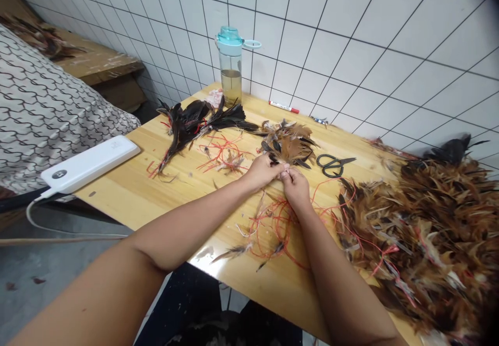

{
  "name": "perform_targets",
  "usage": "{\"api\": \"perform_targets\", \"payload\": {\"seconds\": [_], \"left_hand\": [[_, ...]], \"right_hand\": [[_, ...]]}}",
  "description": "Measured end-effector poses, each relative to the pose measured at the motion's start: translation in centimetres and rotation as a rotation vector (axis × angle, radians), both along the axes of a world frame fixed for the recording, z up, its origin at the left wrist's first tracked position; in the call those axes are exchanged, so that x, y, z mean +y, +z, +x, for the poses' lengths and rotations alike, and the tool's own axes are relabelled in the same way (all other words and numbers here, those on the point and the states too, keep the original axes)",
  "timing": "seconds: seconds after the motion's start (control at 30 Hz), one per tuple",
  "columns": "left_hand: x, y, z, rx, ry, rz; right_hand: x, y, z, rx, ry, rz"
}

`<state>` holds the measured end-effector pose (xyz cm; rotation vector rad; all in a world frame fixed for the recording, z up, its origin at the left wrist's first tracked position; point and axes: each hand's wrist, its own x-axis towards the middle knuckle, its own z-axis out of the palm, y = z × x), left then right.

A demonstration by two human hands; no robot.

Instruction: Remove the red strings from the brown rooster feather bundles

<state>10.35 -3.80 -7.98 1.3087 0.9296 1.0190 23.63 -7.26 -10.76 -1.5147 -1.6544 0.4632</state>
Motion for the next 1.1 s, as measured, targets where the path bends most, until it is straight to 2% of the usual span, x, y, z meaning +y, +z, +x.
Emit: {"api": "perform_targets", "payload": {"seconds": [0.23,0.43,0.63,0.87,1.1], "left_hand": [[1.2,1.1,-1.7,-0.346,-0.067,-0.263],[1.0,2.0,-2.0,-0.411,-0.103,-0.37],[0.5,2.1,-2.0,-0.414,-0.187,-0.374],[0.7,2.2,-2.1,-0.393,-0.151,-0.341],[0.4,2.2,-2.0,-0.376,-0.19,-0.328]], "right_hand": [[-0.2,0.9,-0.1,0.323,0.067,-0.054],[0.0,0.8,0.3,0.476,0.115,-0.087],[0.0,1.1,0.4,0.469,0.134,-0.083],[-0.2,1.5,0.5,0.459,0.159,-0.125],[-0.1,1.2,0.4,0.431,0.176,-0.127]]}}
